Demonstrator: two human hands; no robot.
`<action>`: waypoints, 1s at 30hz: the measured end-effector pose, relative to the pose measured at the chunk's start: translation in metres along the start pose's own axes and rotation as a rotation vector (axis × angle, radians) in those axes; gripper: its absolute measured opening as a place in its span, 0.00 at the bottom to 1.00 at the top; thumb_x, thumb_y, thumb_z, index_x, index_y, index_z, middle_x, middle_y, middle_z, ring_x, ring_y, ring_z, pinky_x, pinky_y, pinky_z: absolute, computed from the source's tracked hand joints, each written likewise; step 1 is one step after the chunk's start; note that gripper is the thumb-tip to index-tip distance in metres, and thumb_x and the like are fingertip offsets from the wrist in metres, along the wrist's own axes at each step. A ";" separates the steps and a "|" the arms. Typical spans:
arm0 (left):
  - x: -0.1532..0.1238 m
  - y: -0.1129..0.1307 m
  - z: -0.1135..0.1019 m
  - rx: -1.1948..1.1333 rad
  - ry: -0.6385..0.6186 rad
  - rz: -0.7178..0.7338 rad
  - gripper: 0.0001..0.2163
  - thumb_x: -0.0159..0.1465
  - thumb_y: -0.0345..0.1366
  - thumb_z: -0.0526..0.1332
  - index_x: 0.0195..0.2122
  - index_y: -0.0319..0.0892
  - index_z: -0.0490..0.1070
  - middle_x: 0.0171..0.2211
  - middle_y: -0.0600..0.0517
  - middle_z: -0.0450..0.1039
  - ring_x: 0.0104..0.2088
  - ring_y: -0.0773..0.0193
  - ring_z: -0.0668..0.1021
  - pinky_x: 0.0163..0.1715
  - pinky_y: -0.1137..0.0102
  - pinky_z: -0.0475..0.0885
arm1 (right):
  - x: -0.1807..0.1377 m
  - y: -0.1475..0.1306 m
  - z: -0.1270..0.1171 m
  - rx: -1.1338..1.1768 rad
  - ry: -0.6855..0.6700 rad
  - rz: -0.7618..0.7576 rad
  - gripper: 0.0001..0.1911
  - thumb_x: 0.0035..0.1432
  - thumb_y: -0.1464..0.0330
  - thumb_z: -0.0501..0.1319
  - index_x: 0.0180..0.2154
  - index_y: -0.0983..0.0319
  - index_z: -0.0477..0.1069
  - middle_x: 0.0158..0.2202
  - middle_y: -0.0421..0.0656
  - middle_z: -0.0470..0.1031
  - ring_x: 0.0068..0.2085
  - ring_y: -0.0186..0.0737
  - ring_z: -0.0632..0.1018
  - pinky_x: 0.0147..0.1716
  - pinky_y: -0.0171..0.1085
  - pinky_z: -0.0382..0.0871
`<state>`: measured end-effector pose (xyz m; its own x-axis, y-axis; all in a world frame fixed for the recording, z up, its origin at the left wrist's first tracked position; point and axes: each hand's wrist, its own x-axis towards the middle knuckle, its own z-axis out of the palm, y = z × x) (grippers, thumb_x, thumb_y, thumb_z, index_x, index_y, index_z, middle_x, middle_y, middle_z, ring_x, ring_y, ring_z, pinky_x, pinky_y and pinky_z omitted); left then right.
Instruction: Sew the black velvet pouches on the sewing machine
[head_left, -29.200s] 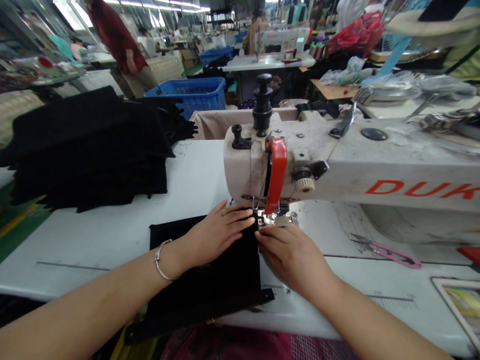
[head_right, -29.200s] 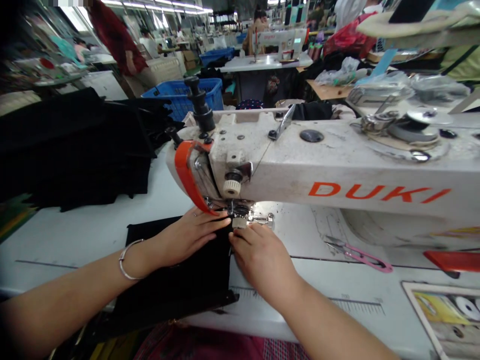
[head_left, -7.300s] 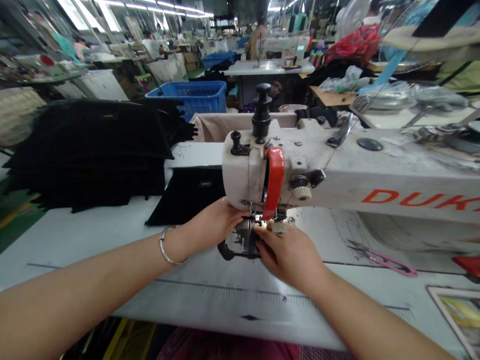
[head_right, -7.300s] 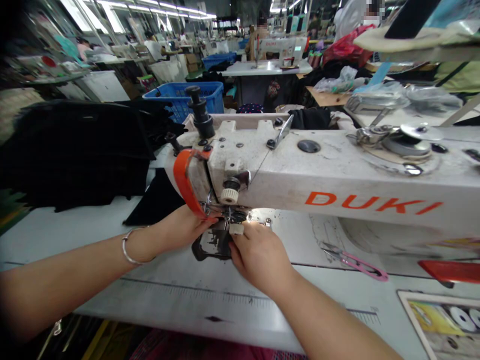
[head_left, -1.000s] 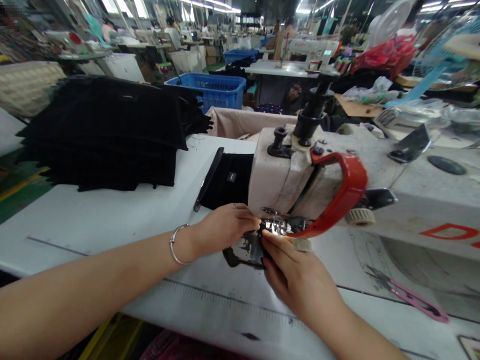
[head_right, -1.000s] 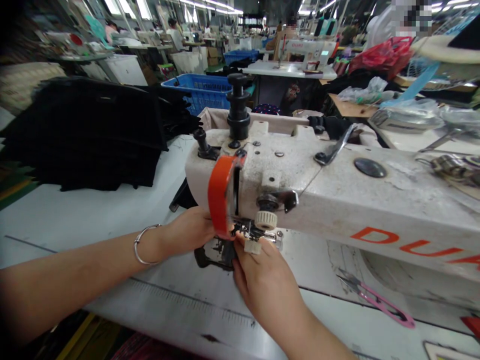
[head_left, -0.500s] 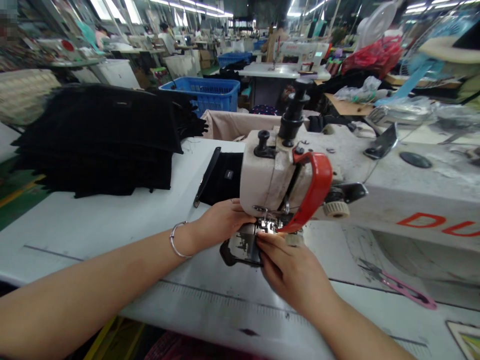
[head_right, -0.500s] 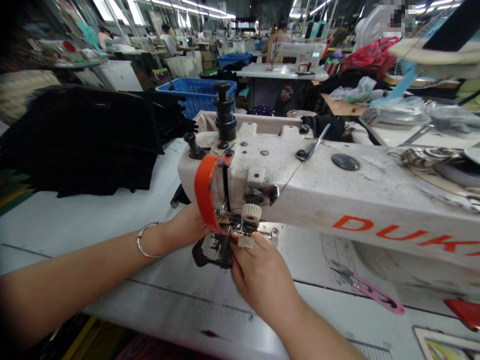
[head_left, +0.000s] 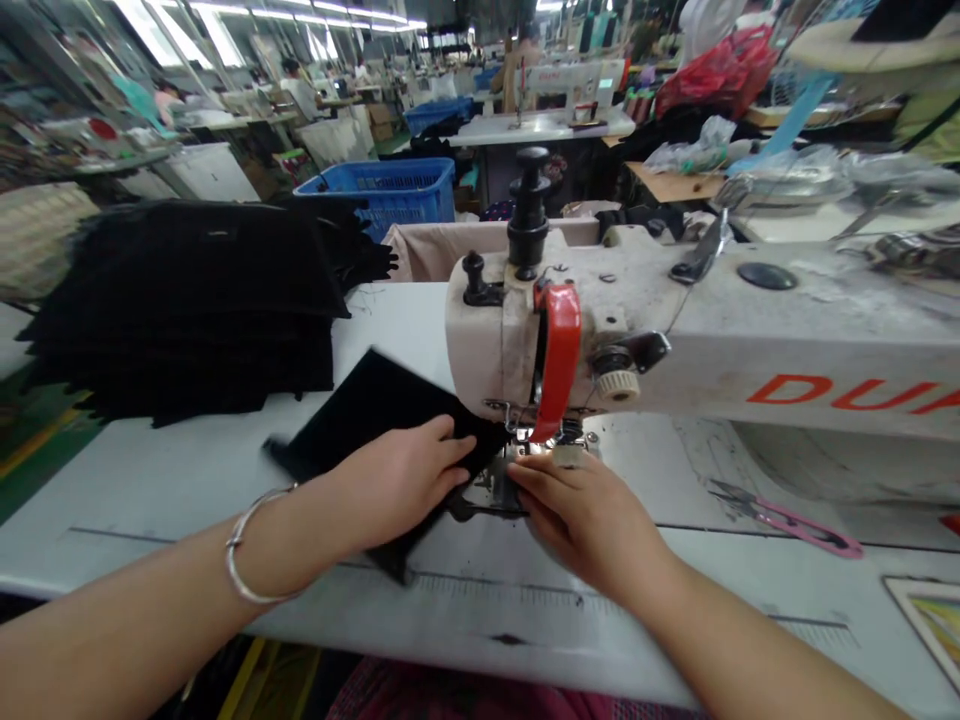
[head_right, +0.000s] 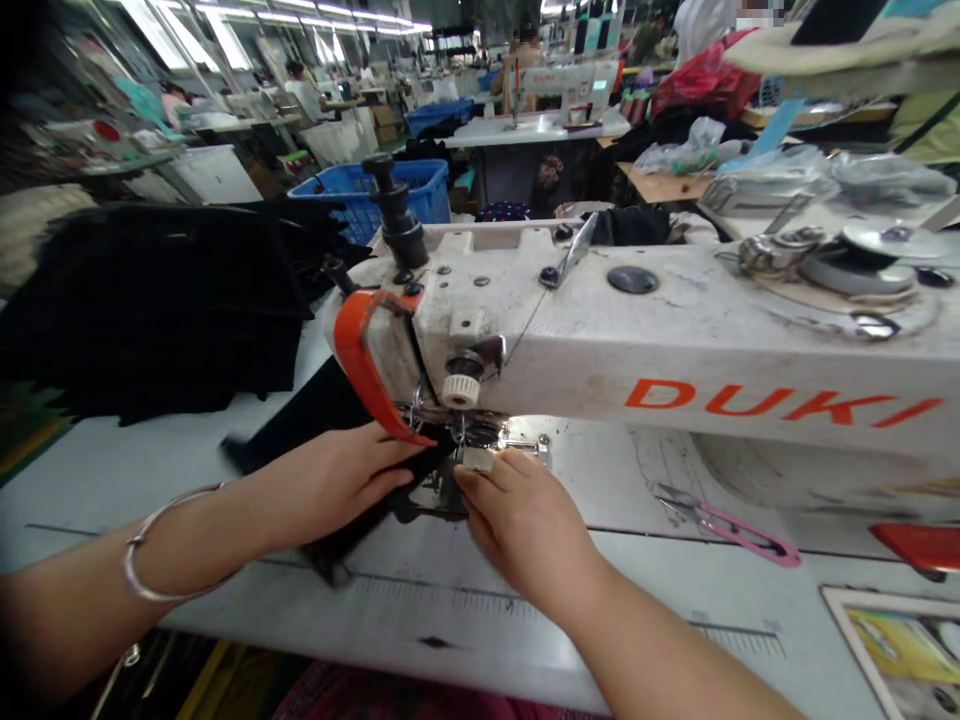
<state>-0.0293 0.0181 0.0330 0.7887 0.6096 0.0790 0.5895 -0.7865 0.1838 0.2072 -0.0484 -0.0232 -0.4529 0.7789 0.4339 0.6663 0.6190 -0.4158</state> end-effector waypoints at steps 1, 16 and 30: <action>-0.004 0.006 -0.001 -0.006 -0.050 -0.007 0.12 0.70 0.34 0.57 0.52 0.39 0.72 0.46 0.46 0.75 0.47 0.58 0.79 0.50 0.64 0.75 | -0.001 0.001 0.000 -0.005 0.012 -0.004 0.14 0.66 0.73 0.57 0.52 0.65 0.72 0.45 0.50 0.77 0.48 0.47 0.75 0.49 0.50 0.72; -0.010 0.008 0.050 -0.004 0.037 0.250 0.20 0.71 0.29 0.51 0.64 0.38 0.58 0.63 0.42 0.62 0.66 0.53 0.61 0.66 0.49 0.58 | -0.005 -0.007 -0.006 0.000 -0.045 -0.054 0.11 0.67 0.74 0.55 0.46 0.65 0.75 0.40 0.47 0.76 0.39 0.46 0.73 0.38 0.46 0.71; -0.047 0.071 0.004 0.111 -0.091 0.169 0.29 0.68 0.49 0.56 0.64 0.34 0.60 0.64 0.40 0.61 0.63 0.49 0.66 0.60 0.56 0.67 | -0.052 -0.052 -0.012 0.330 -0.024 0.059 0.18 0.62 0.79 0.53 0.49 0.61 0.73 0.47 0.46 0.75 0.45 0.45 0.72 0.43 0.44 0.70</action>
<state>-0.0241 -0.0671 0.0382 0.8875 0.4606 0.0096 0.4591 -0.8860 0.0659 0.2030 -0.1222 -0.0139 -0.4357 0.8139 0.3843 0.4655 0.5692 -0.6777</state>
